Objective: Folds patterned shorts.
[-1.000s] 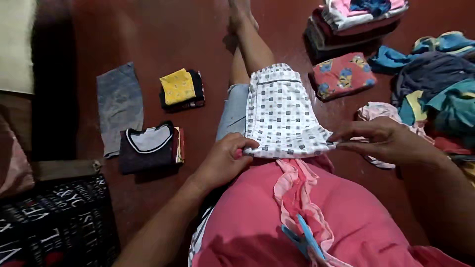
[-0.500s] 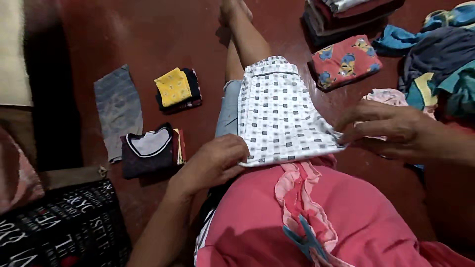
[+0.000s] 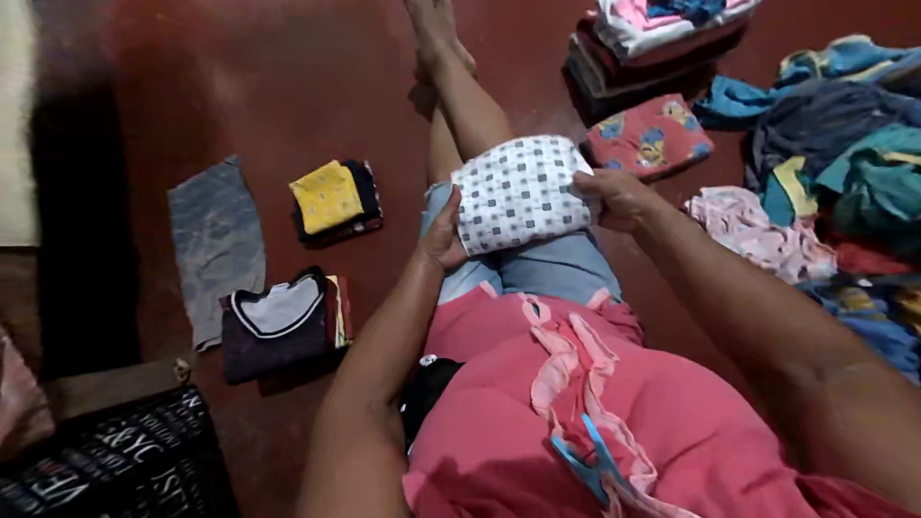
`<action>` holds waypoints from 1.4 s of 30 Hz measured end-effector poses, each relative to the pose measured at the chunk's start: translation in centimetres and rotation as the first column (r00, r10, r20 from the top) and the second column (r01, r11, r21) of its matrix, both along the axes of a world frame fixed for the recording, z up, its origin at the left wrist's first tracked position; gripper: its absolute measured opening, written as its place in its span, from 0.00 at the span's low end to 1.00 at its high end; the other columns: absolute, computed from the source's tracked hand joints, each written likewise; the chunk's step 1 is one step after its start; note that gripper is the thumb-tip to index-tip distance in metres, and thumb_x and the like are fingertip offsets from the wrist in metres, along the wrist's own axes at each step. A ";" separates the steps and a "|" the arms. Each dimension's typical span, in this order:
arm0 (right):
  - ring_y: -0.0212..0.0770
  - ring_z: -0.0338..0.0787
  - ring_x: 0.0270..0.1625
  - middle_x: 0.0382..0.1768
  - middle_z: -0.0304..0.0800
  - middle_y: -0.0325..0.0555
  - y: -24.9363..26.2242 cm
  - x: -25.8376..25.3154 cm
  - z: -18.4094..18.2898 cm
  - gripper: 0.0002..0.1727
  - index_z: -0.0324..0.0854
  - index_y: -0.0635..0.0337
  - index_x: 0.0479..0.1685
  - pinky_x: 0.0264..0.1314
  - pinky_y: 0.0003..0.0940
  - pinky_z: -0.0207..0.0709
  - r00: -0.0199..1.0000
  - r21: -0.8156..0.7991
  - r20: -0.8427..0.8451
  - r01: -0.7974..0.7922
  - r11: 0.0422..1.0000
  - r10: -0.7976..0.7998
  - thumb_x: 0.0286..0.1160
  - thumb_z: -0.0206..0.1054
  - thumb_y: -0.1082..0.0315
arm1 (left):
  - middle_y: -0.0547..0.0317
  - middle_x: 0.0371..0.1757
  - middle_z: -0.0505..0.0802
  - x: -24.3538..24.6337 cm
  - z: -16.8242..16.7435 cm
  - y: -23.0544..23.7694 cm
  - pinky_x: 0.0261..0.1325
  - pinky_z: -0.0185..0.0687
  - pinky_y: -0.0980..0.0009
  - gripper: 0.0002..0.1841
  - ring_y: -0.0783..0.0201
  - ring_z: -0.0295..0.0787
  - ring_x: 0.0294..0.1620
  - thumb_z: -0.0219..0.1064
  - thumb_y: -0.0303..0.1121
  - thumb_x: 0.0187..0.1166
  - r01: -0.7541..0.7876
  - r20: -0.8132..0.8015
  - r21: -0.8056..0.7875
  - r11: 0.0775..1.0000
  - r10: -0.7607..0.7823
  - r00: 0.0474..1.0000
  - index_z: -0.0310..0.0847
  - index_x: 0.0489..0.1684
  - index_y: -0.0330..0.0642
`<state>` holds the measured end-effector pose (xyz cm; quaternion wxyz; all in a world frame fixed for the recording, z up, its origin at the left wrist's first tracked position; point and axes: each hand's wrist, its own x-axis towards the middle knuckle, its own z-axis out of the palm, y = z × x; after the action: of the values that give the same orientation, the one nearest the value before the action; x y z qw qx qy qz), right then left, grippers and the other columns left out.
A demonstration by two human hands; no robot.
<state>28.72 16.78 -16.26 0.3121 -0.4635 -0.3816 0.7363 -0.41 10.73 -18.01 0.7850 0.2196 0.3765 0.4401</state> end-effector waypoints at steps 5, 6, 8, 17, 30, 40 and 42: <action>0.39 0.92 0.41 0.44 0.91 0.46 -1.3 -0.6 0.0 0.17 0.77 0.61 0.68 0.45 0.38 0.90 0.994 0.103 0.080 0.072 0.992 -0.080 0.81 0.63 0.72 | 0.52 0.50 0.94 0.2 -0.4 -1.0 0.59 0.90 0.56 0.14 0.58 0.94 0.52 0.50 0.37 0.92 -0.064 -0.160 -0.004 0.998 0.062 0.985 0.75 0.64 0.41; 0.39 0.92 0.41 0.45 0.90 0.47 -1.2 -0.7 -0.1 0.18 0.76 0.61 0.69 0.44 0.39 0.90 0.992 0.121 0.090 0.077 0.990 -0.089 0.82 0.63 0.71 | 0.51 0.51 0.94 0.1 -0.2 -0.9 0.59 0.90 0.55 0.14 0.58 0.94 0.53 0.50 0.37 0.93 -0.066 -0.173 0.005 0.998 0.066 0.983 0.74 0.65 0.41; 0.39 0.92 0.40 0.44 0.90 0.48 -1.2 -0.7 0.3 0.17 0.77 0.62 0.67 0.44 0.38 0.89 0.991 0.190 0.090 0.080 0.979 -0.098 0.83 0.62 0.70 | 0.52 0.51 0.94 0.0 0.9 -0.9 0.58 0.91 0.56 0.17 0.58 0.94 0.52 0.46 0.40 0.95 -0.049 -0.213 0.024 0.998 0.053 0.976 0.74 0.65 0.41; 0.34 0.90 0.36 0.42 0.90 0.44 -5.7 2.9 -1.0 0.16 0.78 0.61 0.65 0.39 0.34 0.88 0.970 0.147 0.217 0.080 0.986 -0.111 0.81 0.64 0.71 | 0.51 0.50 0.93 2.4 0.7 -4.9 0.53 0.92 0.57 0.17 0.57 0.94 0.49 0.45 0.39 0.95 0.067 -0.188 -0.151 0.986 -0.096 0.978 0.72 0.68 0.42; 0.33 0.90 0.46 0.52 0.89 0.47 -4.0 2.1 0.5 0.23 0.73 0.64 0.76 0.53 0.34 0.88 0.969 0.446 0.125 0.136 0.885 -0.212 0.82 0.62 0.73 | 0.52 0.54 0.93 2.0 1.6 -5.0 0.59 0.91 0.55 0.17 0.57 0.94 0.54 0.43 0.40 0.96 -0.004 -0.202 -0.024 1.000 -0.001 0.979 0.69 0.72 0.44; 0.38 0.91 0.23 0.29 0.94 0.44 -12.0 4.0 1.9 0.34 0.81 0.64 0.55 0.27 0.35 0.88 0.932 -0.142 -0.146 -0.351 0.926 0.331 0.93 0.37 0.45 | 0.46 0.48 0.93 4.2 4.0 -5.0 0.53 0.93 0.57 0.12 0.55 0.95 0.47 0.46 0.28 0.90 -0.141 -0.234 -0.268 0.953 0.078 0.969 0.72 0.61 0.37; 0.38 0.96 0.34 0.40 0.96 0.46 -12.7 1.9 1.7 0.32 0.75 0.63 0.61 0.38 0.33 0.91 0.906 -0.179 -0.335 -0.332 0.926 0.260 0.94 0.36 0.43 | 0.44 0.49 0.93 5.2 5.6 -5.3 0.55 0.92 0.56 0.13 0.54 0.95 0.49 0.46 0.28 0.90 -0.176 -0.185 -0.294 0.940 0.124 0.975 0.73 0.61 0.36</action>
<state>30.64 4.09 -14.56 0.1950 -0.3136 -0.3066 0.8773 4.82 5.42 -12.39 0.7401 0.1002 0.5195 0.4150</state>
